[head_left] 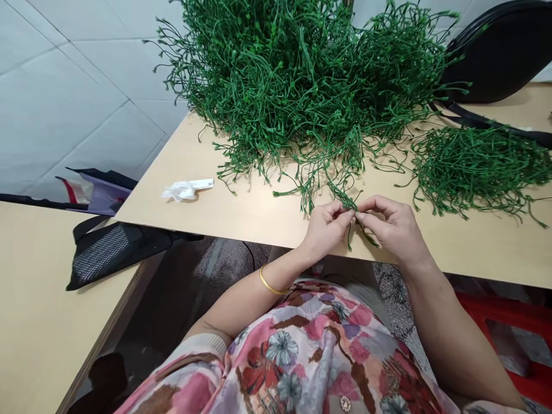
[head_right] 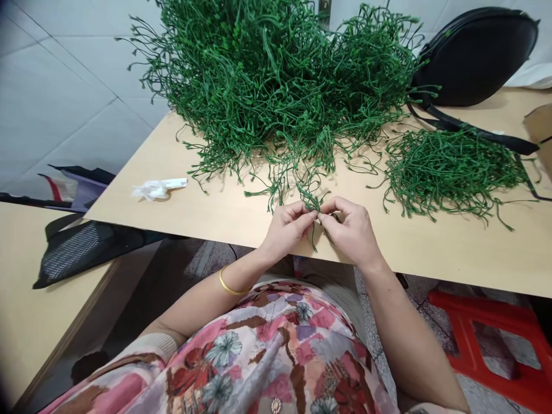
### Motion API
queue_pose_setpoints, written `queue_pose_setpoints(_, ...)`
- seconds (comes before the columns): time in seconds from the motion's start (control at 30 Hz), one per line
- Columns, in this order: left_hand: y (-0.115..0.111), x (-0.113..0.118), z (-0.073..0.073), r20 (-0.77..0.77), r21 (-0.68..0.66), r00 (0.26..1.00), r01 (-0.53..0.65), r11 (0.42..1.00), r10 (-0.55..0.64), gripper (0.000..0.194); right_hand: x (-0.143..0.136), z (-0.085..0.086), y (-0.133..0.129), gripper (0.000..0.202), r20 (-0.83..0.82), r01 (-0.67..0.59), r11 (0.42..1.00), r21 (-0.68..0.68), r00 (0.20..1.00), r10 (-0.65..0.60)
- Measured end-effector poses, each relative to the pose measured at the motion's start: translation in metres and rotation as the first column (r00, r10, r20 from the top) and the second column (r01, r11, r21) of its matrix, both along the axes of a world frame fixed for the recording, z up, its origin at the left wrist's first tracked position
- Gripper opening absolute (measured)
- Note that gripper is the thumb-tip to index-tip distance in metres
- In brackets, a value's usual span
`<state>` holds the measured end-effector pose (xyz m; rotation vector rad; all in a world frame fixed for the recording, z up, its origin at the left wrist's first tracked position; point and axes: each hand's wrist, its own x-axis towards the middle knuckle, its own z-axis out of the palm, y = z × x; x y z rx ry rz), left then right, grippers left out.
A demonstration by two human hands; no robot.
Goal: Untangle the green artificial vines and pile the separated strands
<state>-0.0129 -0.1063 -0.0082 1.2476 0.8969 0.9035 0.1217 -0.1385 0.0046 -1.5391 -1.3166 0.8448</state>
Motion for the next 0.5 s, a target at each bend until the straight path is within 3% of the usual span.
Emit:
queue_pose_setpoints(0.1,0.002,0.0,0.001,-0.057,0.021,0.998,0.035,0.999,-0.034,0.027,0.002,0.0,0.004,0.012,-0.226,-0.055,0.996,-0.068,0.973,0.039)
queue_pose_setpoints(0.17,0.005,0.002,0.002,-0.064,0.024,0.998,0.025,0.999,-0.023,0.025,0.004,-0.002,0.007,0.013,-0.266,-0.06,0.996,-0.061,0.963,0.041)
queue_pose_setpoints(0.3,0.009,0.005,-0.002,-0.026,0.066,0.999,-0.033,0.997,0.035,0.021,0.006,-0.006,0.011,0.013,-0.124,-0.059,0.998,0.022,0.99,0.062)
queue_pose_setpoints(0.5,0.006,0.003,-0.009,-0.121,0.146,0.993,0.028,0.989,-0.011,0.023,0.002,0.0,0.015,0.013,0.133,-0.071,0.994,0.08,0.989,0.06)
